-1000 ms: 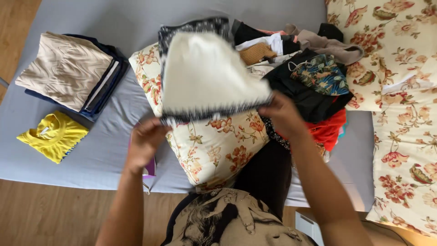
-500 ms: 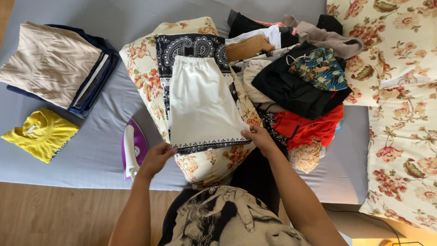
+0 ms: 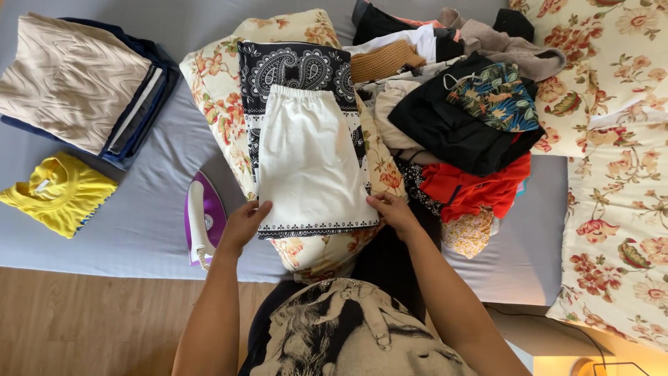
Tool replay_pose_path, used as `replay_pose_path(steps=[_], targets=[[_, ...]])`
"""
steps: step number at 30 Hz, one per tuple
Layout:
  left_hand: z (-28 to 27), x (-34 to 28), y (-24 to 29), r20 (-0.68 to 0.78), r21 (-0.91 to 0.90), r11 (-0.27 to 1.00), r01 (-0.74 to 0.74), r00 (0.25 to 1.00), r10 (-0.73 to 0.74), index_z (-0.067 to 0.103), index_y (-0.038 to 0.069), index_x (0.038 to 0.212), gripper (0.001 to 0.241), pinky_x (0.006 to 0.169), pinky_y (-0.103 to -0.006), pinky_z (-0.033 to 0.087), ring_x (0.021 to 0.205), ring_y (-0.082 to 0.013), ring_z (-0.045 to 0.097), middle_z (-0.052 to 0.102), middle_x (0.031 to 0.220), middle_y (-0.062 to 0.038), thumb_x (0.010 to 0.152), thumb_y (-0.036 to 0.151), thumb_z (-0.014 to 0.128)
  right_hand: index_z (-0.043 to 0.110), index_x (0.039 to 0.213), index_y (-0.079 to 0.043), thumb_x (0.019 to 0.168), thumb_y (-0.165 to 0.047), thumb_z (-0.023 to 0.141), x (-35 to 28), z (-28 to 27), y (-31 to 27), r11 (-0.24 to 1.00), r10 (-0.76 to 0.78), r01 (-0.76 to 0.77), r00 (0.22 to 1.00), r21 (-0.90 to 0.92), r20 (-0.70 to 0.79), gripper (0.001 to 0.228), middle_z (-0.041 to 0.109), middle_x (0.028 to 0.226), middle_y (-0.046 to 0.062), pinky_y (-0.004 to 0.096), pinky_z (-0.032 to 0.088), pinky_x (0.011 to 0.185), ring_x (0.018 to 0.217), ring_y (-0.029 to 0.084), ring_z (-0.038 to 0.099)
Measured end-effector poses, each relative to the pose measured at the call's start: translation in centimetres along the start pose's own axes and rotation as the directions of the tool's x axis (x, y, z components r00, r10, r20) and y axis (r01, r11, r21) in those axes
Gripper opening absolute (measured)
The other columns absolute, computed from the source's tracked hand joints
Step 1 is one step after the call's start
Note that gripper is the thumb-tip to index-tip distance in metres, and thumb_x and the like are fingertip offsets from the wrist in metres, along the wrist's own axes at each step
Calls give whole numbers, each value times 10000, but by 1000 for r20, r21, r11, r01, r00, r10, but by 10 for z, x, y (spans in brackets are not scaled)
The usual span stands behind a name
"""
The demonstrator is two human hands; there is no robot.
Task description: The person irons a pair of white shorts with a black patterned band on a bed, smoothing the fabric and folding them. They then iron a pair of black trousers, adjusting the legs and pressing the fabric with a purple iron before folding the trousers.
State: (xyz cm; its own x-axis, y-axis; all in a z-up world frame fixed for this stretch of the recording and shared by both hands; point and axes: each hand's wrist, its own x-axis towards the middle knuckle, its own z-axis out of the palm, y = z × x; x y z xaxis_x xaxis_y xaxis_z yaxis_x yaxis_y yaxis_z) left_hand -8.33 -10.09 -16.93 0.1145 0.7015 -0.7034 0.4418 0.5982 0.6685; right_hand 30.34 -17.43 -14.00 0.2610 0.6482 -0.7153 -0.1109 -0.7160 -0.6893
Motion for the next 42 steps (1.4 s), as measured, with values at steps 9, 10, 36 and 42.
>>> replay_pose_path(steps=[9, 10, 36, 42], targets=[[-15, -74, 47, -56, -368, 915, -167, 986, 157, 762, 21, 1056, 327, 902, -443, 490, 948, -281, 605, 682, 940, -166, 869, 277, 843, 688, 884, -39, 848, -206, 847, -34, -13, -11, 960, -271, 269, 962, 77, 23, 233, 579, 732, 34, 232, 459, 634, 704, 121, 586], [-17, -75, 40, -16, -372, 918, -140, 989, 144, 749, 12, 1031, 309, 892, -429, 494, 934, -279, 615, 677, 919, -151, 864, 257, 837, 660, 852, -50, 822, -148, 844, -42, -14, -12, 955, -283, 277, 958, 108, 47, 211, 559, 725, 15, 230, 446, 639, 699, 116, 570], [-11, -95, -44, 83, -95, 995, -5, 997, 13, 776, 49, 1154, 641, 1075, -492, 430, 1304, -367, 570, 698, 1261, -169, 843, 608, 819, 819, 934, -228, 679, -565, 882, -53, -7, 77, 778, -50, -13, 995, -629, -83, 427, 776, 882, 26, 342, 498, 820, 935, 254, 731], [-1, -80, -82, 125, 7, 997, 83, 989, -83, 693, -22, 1274, 829, 1135, -535, 399, 1391, -404, 490, 616, 1414, -200, 781, 629, 836, 812, 988, -284, 700, -652, 791, -66, -6, 76, 621, 26, -122, 990, -774, -136, 468, 788, 987, -29, 373, 457, 917, 1065, 270, 715]])
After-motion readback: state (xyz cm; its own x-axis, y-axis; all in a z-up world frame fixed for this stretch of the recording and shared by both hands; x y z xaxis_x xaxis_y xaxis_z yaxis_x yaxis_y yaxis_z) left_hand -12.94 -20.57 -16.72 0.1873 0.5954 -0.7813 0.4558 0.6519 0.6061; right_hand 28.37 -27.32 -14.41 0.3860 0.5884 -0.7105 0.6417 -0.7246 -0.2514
